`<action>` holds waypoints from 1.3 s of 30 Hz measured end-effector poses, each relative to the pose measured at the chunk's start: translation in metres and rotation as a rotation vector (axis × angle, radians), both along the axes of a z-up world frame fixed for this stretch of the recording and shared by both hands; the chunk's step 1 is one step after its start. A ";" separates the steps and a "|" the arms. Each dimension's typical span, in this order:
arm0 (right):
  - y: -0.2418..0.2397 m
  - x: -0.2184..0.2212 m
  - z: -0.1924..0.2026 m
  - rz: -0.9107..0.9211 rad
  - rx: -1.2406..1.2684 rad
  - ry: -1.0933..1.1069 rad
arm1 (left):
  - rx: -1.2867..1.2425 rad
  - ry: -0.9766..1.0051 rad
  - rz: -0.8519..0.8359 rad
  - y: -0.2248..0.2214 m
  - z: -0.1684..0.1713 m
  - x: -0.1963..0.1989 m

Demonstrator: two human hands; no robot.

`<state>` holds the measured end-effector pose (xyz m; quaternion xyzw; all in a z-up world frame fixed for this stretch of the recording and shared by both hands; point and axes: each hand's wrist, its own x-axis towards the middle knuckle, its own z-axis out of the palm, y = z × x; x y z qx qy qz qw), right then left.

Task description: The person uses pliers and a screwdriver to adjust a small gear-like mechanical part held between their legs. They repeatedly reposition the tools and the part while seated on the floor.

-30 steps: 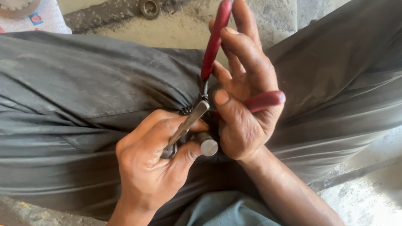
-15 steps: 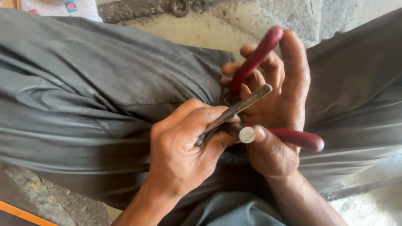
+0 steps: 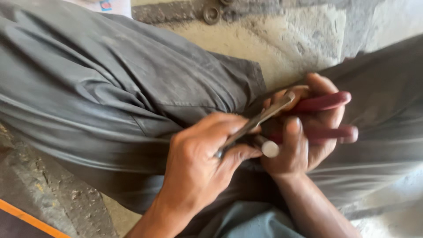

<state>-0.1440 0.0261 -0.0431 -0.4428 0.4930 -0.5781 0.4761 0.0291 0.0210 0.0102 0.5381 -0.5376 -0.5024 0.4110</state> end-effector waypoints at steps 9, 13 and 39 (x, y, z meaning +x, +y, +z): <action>-0.013 -0.008 -0.001 0.095 0.037 -0.231 | -0.056 0.130 -0.108 -0.008 -0.003 -0.004; -0.029 -0.016 0.014 0.045 0.160 -0.291 | -0.076 0.086 -0.095 -0.014 -0.002 -0.008; -0.017 -0.048 0.009 0.571 0.481 0.105 | 0.062 0.989 0.342 -0.050 0.070 -0.006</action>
